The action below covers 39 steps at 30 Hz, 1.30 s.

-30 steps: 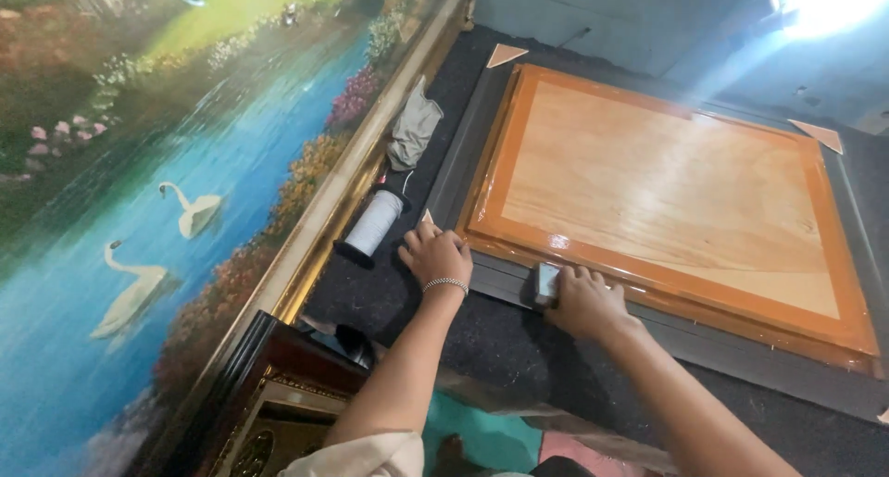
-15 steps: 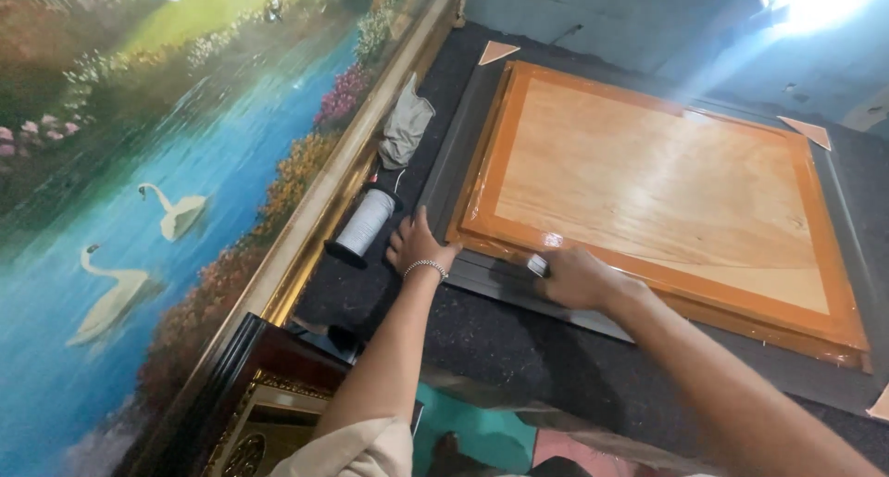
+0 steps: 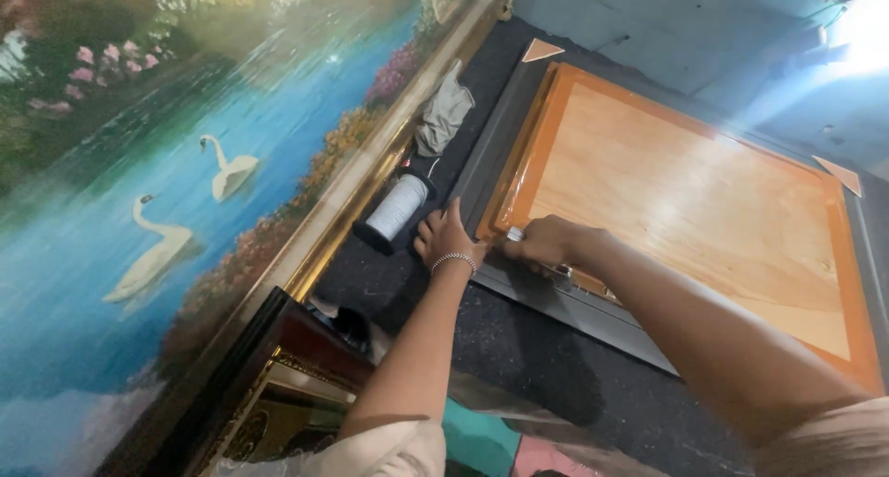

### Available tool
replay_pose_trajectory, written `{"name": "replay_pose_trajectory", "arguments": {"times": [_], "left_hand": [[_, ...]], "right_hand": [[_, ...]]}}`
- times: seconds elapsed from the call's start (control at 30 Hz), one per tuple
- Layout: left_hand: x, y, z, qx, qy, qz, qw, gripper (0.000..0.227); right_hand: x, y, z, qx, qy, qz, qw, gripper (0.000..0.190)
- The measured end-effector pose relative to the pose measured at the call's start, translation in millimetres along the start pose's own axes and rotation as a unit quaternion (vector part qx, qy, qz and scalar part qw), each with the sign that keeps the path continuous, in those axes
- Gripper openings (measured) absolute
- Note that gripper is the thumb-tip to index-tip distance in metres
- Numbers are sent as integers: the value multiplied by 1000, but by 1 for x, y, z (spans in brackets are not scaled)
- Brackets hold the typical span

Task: Securing the wooden backing of a picture frame using a staple gun and applying a sealant strip around the edges.

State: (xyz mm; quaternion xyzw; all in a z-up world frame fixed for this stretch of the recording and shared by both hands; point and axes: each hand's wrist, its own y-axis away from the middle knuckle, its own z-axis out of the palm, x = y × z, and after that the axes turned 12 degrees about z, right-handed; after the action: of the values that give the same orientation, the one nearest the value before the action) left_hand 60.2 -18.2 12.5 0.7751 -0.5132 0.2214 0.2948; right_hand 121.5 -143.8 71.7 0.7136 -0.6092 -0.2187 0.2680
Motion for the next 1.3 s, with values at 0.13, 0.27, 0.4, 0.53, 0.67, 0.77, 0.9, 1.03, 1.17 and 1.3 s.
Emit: {"name": "replay_pose_trajectory", "arguments": {"times": [0.13,0.27,0.4,0.53,0.67,0.77,0.9,1.03,1.17,1.3], "left_hand": [[-2,-2,3,-1,7,-4,1000,79],[-1,-4,5,-2,3,-4,1000,77],[-5,-6,8,3,1,-1,1000,77],[2,0,3,5,3,-3,1000,76],[3,4,-1,7,10,-15,1000,75],[5,4,-2,8,18,-21,1000,76],[7,7,-4,11,20,-16,1000,77],[4,4,-6,11,16,-11,1000,79],[2,4,-4,3,25,0,1000,81],[6,7,-7,0,20,2,1000,79]], "right_hand": [[-3,-2,1,-2,13,-3,1000,58],[-5,5,-4,-14,8,-1,1000,57],[0,-17,4,-7,-19,-12,1000,55],[4,-28,10,9,24,-14,1000,57],[2,-18,15,48,60,-16,997,59],[2,0,16,106,96,-8,990,64],[4,11,14,131,96,-1,987,60],[14,-1,18,146,43,-4,988,59],[52,6,28,121,-83,45,988,56],[92,1,36,114,-128,108,979,56]]}}
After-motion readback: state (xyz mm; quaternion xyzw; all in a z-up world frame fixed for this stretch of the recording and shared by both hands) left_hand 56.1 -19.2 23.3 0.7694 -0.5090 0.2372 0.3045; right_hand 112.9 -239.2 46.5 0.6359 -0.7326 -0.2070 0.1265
